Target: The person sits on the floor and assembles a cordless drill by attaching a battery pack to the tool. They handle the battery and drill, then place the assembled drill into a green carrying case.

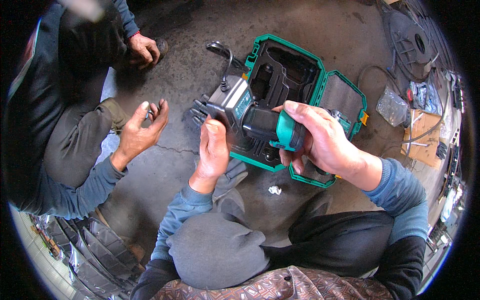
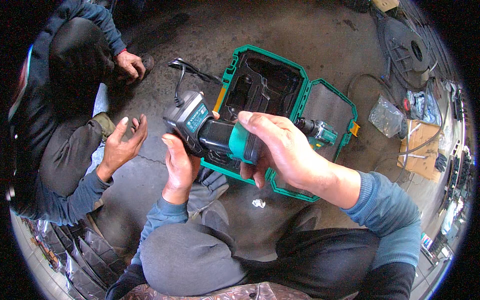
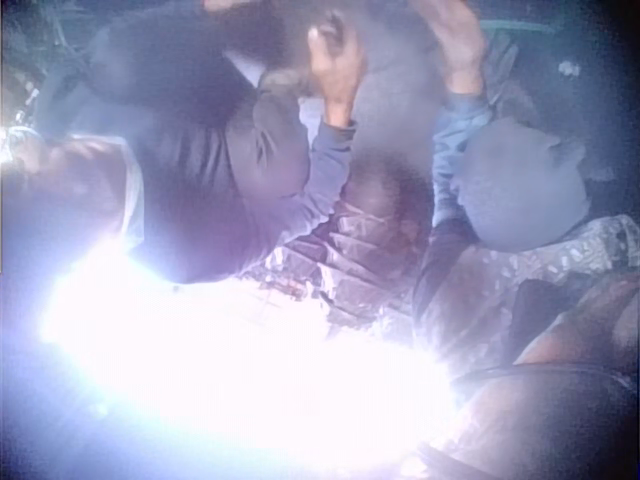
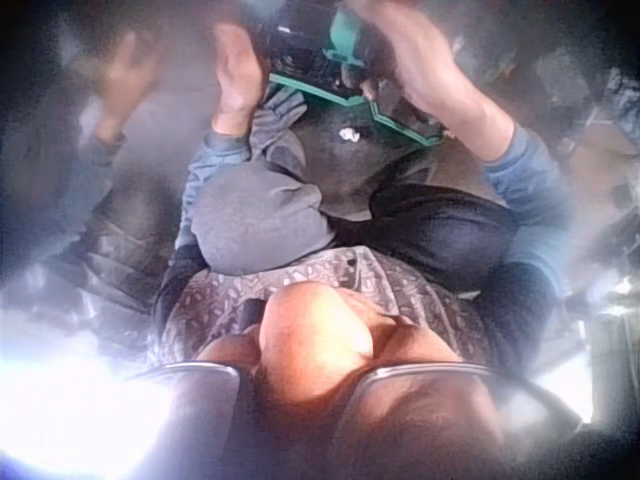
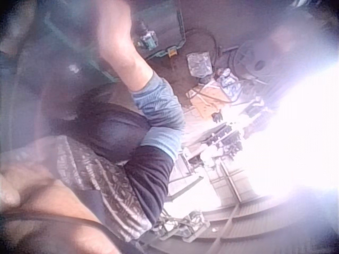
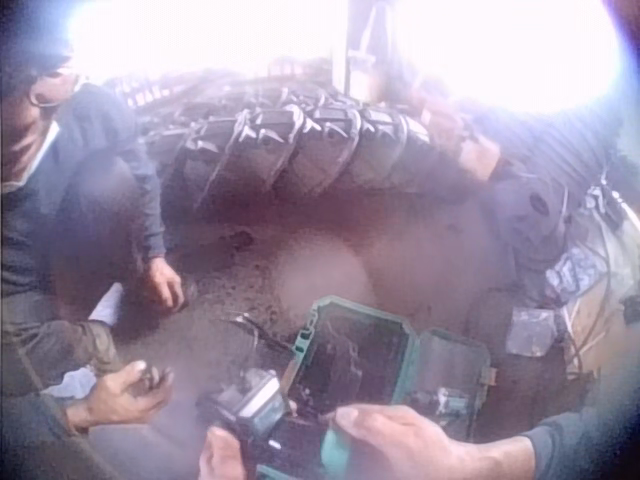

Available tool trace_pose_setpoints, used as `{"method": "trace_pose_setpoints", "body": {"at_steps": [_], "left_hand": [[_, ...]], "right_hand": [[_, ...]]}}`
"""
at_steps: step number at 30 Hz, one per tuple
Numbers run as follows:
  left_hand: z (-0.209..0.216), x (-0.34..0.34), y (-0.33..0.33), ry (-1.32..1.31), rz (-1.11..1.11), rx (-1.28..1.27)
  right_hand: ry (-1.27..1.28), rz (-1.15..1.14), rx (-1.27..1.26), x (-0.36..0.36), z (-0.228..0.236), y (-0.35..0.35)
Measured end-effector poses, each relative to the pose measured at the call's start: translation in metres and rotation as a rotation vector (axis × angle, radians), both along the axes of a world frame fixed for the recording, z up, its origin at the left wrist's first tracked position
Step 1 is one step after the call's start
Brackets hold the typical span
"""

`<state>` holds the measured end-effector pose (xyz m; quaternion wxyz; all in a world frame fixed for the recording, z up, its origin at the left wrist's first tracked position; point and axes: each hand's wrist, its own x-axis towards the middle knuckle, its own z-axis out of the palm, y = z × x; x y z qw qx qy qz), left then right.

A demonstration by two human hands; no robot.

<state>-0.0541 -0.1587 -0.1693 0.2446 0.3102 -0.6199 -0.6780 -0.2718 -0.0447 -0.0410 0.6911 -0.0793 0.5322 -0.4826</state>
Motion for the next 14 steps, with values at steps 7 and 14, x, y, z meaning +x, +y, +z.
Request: {"method": "trace_pose_setpoints", "body": {"at_steps": [7,14], "left_hand": [[0.009,-0.007,-0.002,-0.018,-0.064,-0.016],[0.002,-0.001,-0.002,-0.062,-0.047,0.011]], "right_hand": [[-0.039,-0.036,0.025,0.002,0.002,0.000],[-0.070,0.009,0.011,-0.003,-0.003,0.003]]}}
